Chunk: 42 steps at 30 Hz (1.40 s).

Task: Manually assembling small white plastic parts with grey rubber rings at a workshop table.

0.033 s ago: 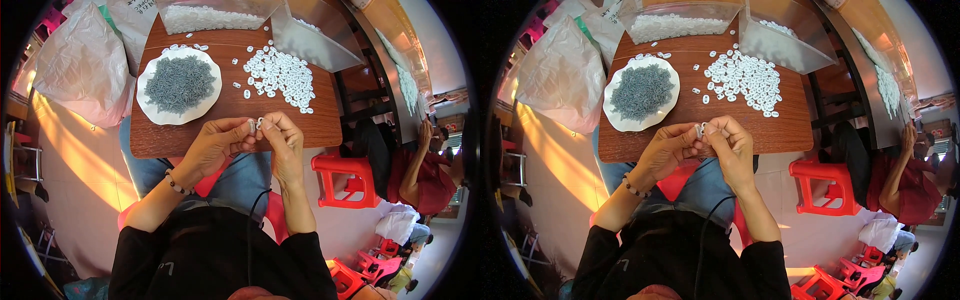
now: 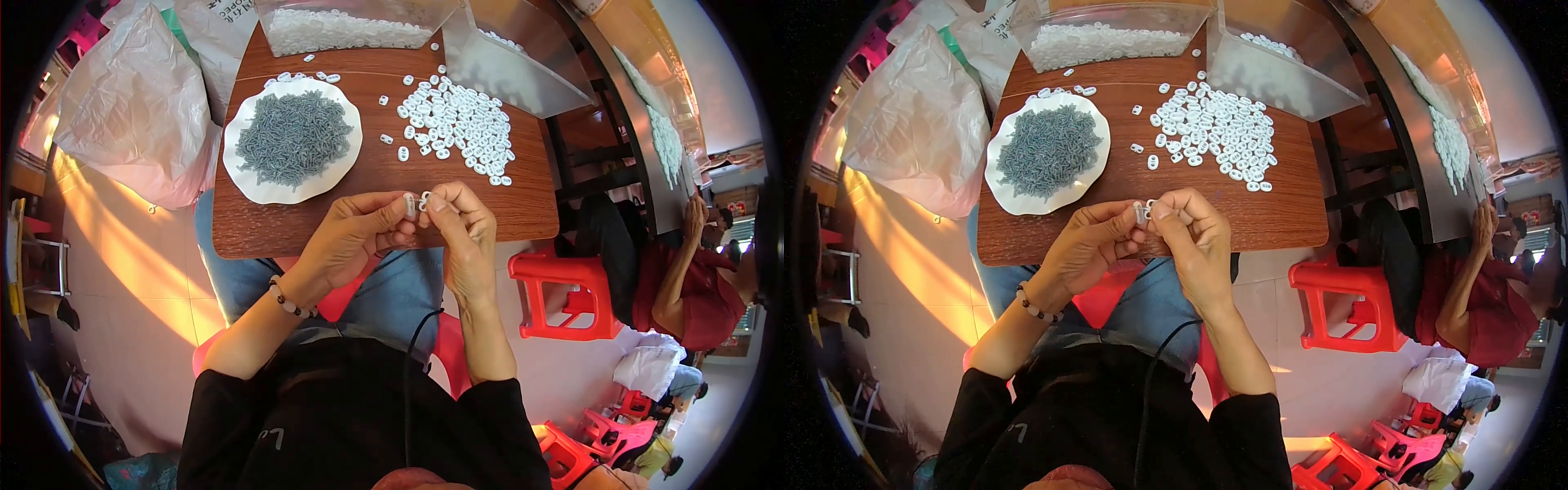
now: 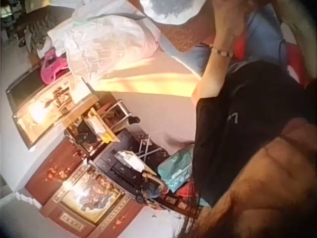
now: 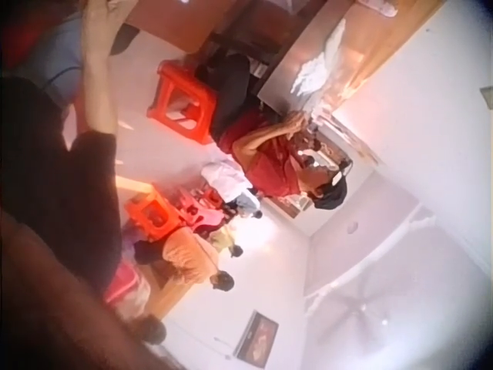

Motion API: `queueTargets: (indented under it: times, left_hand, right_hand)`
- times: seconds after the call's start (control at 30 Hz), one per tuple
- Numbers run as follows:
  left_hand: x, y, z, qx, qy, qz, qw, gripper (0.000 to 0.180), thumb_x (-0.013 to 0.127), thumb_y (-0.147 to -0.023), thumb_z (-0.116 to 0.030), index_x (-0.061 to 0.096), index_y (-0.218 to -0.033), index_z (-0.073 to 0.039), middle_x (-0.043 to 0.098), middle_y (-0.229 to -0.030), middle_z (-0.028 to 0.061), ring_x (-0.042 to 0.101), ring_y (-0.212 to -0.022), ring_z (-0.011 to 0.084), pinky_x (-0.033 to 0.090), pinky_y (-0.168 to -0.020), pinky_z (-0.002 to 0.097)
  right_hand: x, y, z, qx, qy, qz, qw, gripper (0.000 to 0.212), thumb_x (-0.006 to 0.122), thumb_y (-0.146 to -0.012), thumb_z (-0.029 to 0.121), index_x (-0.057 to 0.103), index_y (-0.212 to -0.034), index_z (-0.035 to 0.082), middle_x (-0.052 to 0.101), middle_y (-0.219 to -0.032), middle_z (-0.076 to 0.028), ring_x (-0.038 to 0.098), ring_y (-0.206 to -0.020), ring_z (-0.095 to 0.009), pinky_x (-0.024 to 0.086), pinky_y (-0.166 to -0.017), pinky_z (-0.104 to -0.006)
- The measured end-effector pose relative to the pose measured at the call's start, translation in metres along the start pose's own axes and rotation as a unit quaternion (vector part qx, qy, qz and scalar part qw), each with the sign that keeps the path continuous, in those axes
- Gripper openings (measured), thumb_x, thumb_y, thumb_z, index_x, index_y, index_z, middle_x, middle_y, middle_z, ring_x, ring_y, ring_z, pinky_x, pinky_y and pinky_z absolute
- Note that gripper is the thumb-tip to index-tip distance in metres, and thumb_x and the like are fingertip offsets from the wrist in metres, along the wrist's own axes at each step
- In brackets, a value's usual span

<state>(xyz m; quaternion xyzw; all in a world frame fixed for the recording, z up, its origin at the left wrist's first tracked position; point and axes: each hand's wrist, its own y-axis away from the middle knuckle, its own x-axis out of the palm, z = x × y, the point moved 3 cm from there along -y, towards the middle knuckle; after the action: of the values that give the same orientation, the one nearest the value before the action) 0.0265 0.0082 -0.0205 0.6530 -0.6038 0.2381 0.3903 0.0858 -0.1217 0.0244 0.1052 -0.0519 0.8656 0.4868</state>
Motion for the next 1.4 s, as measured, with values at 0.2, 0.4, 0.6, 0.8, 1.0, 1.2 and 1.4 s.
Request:
queueTargets:
  times: [0.2,0.4,0.6,0.8,1.0,1.2,1.4]
  left_hand:
    - [-0.0026,-0.0014,-0.0007,-0.006,0.033,0.016,0.999,0.021,0.061,-0.094,-0.016,0.065,-0.108,0.0,0.067,-0.091,0.0027,0.062,-0.077,0.008,0.053,-0.07,0.0211]
    - [-0.0025,-0.0019,0.0002,-0.008,0.032,0.01,0.999,0.02,0.061,-0.094,-0.016,0.065,-0.107,-0.001,0.067,-0.09,0.0027,0.062,-0.076,0.0083,0.052,-0.069,0.0212]
    - [-0.0002,-0.0007,-0.0017,-0.012,0.035,0.003,0.999,0.02,0.061,-0.094,-0.015,0.065,-0.107,-0.001,0.067,-0.089,0.0031,0.062,-0.075,0.0087,0.052,-0.068,0.0216]
    - [-0.0026,-0.0016,-0.0001,-0.026,0.056,0.012,0.998,0.02,0.061,-0.094,-0.015,0.064,-0.108,-0.001,0.066,-0.091,0.0031,0.061,-0.077,0.0085,0.052,-0.069,0.0212]
    - [-0.0049,-0.0029,0.0014,-0.025,0.066,0.025,0.997,0.021,0.061,-0.094,-0.015,0.063,-0.109,-0.001,0.066,-0.093,0.003,0.061,-0.078,0.0083,0.052,-0.07,0.0206]
    - [-0.0037,-0.0025,0.0006,-0.019,0.055,0.018,0.998,0.02,0.062,-0.094,-0.016,0.065,-0.106,-0.001,0.066,-0.091,0.003,0.061,-0.077,0.0082,0.052,-0.069,0.021]
    - [-0.005,-0.0025,0.0003,-0.012,0.048,0.014,0.999,0.02,0.063,-0.093,-0.016,0.066,-0.105,0.0,0.066,-0.091,0.0035,0.061,-0.078,0.0085,0.052,-0.069,0.0217]
  right_hand:
    - [-0.0058,-0.0004,0.0045,-0.075,0.095,-0.019,0.992,0.008,0.06,-0.093,0.008,0.061,-0.091,0.0,0.064,-0.088,-0.003,0.052,-0.074,-0.001,0.043,-0.068,-0.0172]
    - [-0.0033,0.0025,0.0058,-0.055,0.057,-0.013,0.997,0.007,0.059,-0.092,0.005,0.06,-0.089,-0.001,0.066,-0.109,-0.015,0.051,-0.076,-0.002,0.043,-0.067,-0.018]
    - [-0.0055,0.0031,0.0063,-0.058,0.075,-0.012,0.995,0.008,0.058,-0.093,0.004,0.058,-0.086,-0.001,0.067,-0.107,-0.017,0.053,-0.077,-0.002,0.044,-0.067,-0.0183]
    - [-0.0018,0.0039,0.0049,-0.063,0.039,-0.023,0.997,0.007,0.058,-0.093,0.002,0.056,-0.087,-0.001,0.067,-0.107,-0.018,0.058,-0.081,-0.004,0.047,-0.07,-0.019]
    - [0.002,0.0046,0.0072,-0.072,0.047,-0.023,0.996,0.007,0.058,-0.093,0.003,0.056,-0.088,-0.001,0.066,-0.107,-0.02,0.06,-0.081,-0.005,0.049,-0.069,-0.0192]
    - [-0.0009,0.0045,0.0037,-0.081,0.075,-0.019,0.994,0.007,0.059,-0.093,0.003,0.056,-0.087,-0.001,0.066,-0.108,-0.02,0.058,-0.073,-0.002,0.046,-0.062,-0.0168]
    - [0.0001,0.0038,0.0024,-0.082,0.081,-0.029,0.993,0.007,0.059,-0.093,0.003,0.056,-0.087,0.0,0.067,-0.106,-0.02,0.057,-0.07,-0.001,0.044,-0.059,-0.0158]
